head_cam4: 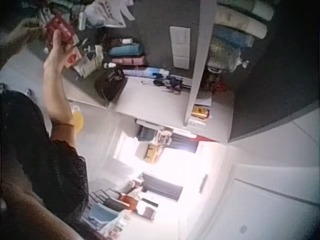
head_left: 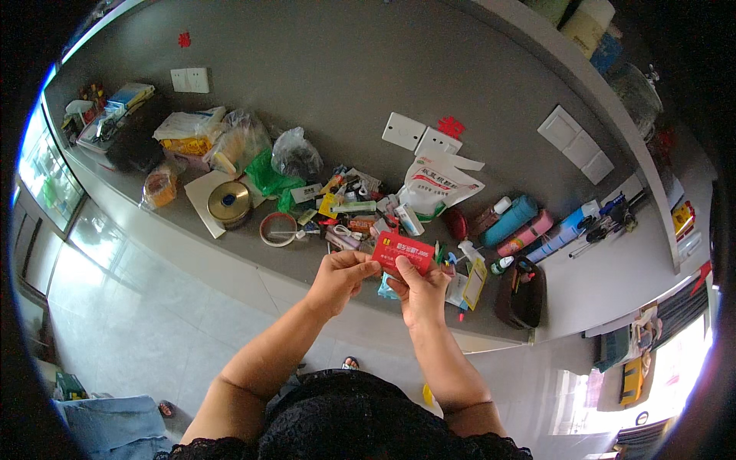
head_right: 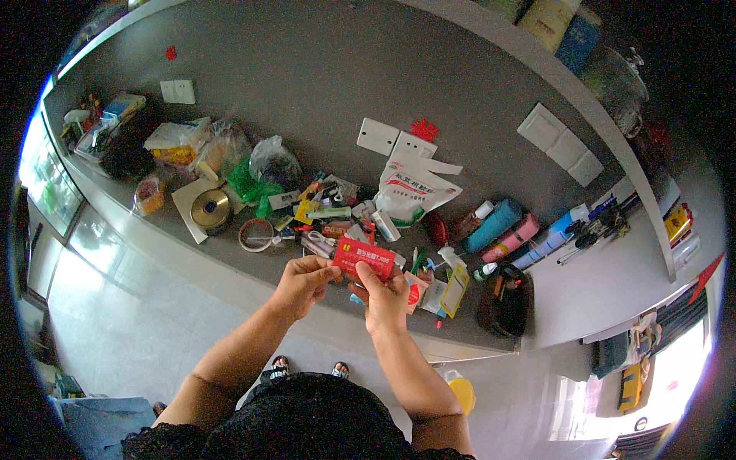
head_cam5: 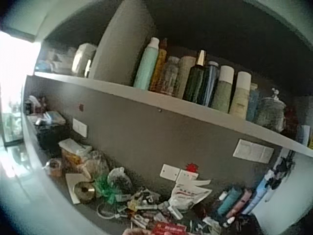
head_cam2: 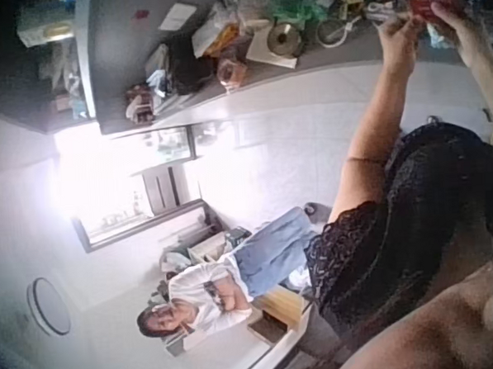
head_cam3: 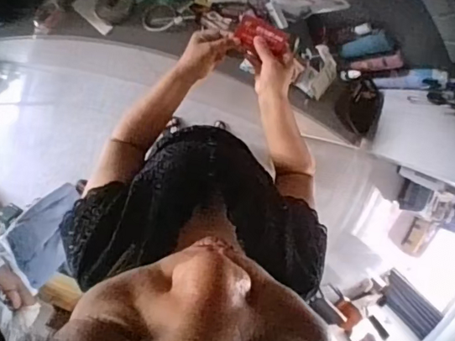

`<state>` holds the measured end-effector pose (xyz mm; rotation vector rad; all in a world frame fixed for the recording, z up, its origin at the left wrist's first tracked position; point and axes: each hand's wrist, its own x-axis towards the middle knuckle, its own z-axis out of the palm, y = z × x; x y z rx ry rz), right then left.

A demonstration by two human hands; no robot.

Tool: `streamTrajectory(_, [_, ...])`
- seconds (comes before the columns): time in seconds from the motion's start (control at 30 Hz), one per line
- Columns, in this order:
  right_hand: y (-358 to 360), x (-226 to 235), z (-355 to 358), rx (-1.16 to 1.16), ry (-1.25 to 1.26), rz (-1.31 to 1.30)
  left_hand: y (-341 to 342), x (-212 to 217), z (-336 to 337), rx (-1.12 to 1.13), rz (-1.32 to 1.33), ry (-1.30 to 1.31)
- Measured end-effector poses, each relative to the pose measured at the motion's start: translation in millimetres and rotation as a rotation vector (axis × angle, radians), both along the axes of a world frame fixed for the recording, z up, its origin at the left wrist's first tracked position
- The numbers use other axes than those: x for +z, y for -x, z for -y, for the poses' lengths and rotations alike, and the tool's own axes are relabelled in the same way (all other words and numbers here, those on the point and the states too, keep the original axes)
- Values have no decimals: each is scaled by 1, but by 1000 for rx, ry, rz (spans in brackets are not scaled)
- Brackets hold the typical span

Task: The person stands at a cluttered counter and repeatedly picks up small boxes, bottles, and packets, examines them, and places them into a drawer or back on the counter. The person also opens a yellow-lidded container and handles a small black pouch while sorting items.

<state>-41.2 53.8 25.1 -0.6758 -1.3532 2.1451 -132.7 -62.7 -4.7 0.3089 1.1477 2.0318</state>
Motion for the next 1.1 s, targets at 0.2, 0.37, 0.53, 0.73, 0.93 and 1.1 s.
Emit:
streamTrajectory(0.2, [1, -5, 0, 6, 62, -12, 1, -9, 5, 19, 84, -35])
streamTrajectory(0.37, [-1, -18, -16, -114, -4, 40, 5, -18, 10, 37, 153, -44])
streamTrajectory(0.53, [-3, -19, -17, -74, -47, 99, 6, -24, 10, 62, 186, -56])
streamTrajectory(0.73, [-5, -37, -6, 92, -27, 170, 4, -45, 13, 194, 224, -159])
streamTrajectory(0.93, [2, -58, 28, 327, 80, 228, 8, -54, 5, 360, 375, -209])
streamTrajectory(1.1, [14, -70, 18, 411, 74, 250, 6, -46, 1, 366, 496, -390])
